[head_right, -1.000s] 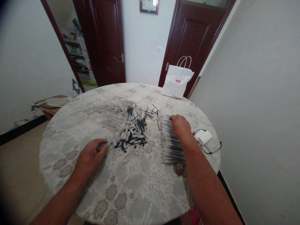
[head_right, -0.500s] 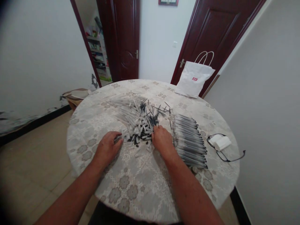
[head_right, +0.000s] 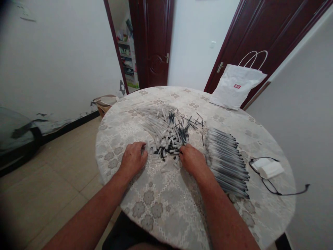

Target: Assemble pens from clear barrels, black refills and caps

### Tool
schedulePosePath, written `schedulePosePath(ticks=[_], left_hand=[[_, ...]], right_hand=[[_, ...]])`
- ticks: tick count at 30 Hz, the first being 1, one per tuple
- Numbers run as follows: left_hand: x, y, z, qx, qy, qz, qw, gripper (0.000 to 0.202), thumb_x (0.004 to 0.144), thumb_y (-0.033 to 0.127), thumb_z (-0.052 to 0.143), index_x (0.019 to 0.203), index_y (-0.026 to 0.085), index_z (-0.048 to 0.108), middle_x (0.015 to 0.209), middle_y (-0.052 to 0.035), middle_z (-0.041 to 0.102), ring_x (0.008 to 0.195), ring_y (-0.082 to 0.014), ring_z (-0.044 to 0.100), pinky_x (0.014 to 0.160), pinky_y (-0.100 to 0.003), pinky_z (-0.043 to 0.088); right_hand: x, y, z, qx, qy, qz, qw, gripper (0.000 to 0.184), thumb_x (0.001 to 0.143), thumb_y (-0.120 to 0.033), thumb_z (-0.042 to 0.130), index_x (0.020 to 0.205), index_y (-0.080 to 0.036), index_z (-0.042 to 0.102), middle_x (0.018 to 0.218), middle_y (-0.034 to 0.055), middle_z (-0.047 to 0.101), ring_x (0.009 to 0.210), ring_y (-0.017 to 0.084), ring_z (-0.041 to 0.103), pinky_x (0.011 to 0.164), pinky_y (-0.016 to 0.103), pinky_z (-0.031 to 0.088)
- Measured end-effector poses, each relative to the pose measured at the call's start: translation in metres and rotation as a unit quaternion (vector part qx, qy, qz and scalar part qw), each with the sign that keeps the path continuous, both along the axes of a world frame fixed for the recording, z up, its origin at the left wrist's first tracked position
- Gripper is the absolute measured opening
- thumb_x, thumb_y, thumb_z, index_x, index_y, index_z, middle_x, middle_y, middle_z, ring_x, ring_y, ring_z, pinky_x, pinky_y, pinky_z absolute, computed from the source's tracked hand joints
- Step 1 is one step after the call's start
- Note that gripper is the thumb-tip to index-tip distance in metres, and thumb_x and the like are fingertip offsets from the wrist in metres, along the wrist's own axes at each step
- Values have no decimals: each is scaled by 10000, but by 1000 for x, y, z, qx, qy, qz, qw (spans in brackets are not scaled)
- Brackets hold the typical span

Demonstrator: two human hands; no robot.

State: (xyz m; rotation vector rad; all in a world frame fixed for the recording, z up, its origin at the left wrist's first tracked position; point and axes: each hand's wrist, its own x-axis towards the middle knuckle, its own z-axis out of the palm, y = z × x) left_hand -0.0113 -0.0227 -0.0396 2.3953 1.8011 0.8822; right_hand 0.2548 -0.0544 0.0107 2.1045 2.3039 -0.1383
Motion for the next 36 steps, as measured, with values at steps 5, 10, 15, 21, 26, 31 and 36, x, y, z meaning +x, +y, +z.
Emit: schedulePosePath(ticks=[5,10,15,21,26,31,36], left_hand=[[1,-2,3,-14,47,9,999,294,894,192,533,1129,170,708,1026,-135,678,1003,-301,597,925,-423,454],[2,-4,9,-17,98,-1,995,272,951,236,491,1063,190,735,1017,-130,671,966,-296,600,916,-422,459],[2,-4,13,-23,114,20,993,225,964,273,495,1002,187,700,998,-122,663,969,-294,611,892,-404,466],[0,-3,6,-41,82,61,994,297,945,222,495,1199,149,631,974,-116,678,939,-272,653,848,-367,484],[-5,-1,2,-32,-18,44,998,431,925,217,511,1324,76,592,1036,-166,692,998,-298,666,908,-408,497],[-6,2,14,-89,-279,11,956,372,903,262,569,1239,142,676,994,-108,719,944,-265,675,927,-421,512],[1,6,29,-290,-634,-52,714,205,836,227,689,1024,145,688,838,-51,694,756,-185,693,778,-345,587]], right_hand=[[1,-2,4,-18,1,-6,1000,223,983,-240,491,1049,-203,700,1069,95,664,958,215,653,763,274,387],[1,-2,8,-24,6,-1,1000,258,985,-221,473,1090,-218,709,1095,93,659,971,213,655,777,268,395],[-1,-1,4,-17,-2,-1,1000,250,1002,-282,480,1115,-229,697,1111,85,638,978,208,654,762,267,397],[-5,-4,7,-26,-27,11,999,215,1000,-252,489,1085,-212,682,1111,85,627,963,197,654,747,262,398],[-2,-4,8,-17,-15,21,1000,172,992,-242,519,1048,-207,677,1092,82,640,934,197,653,739,266,396],[-1,-3,6,27,6,24,999,185,1024,-272,474,1053,-211,646,1079,75,644,943,200,642,751,268,395],[-8,-4,4,92,62,60,992,187,1044,-275,412,1084,-204,580,1041,70,637,912,195,619,775,273,401]])
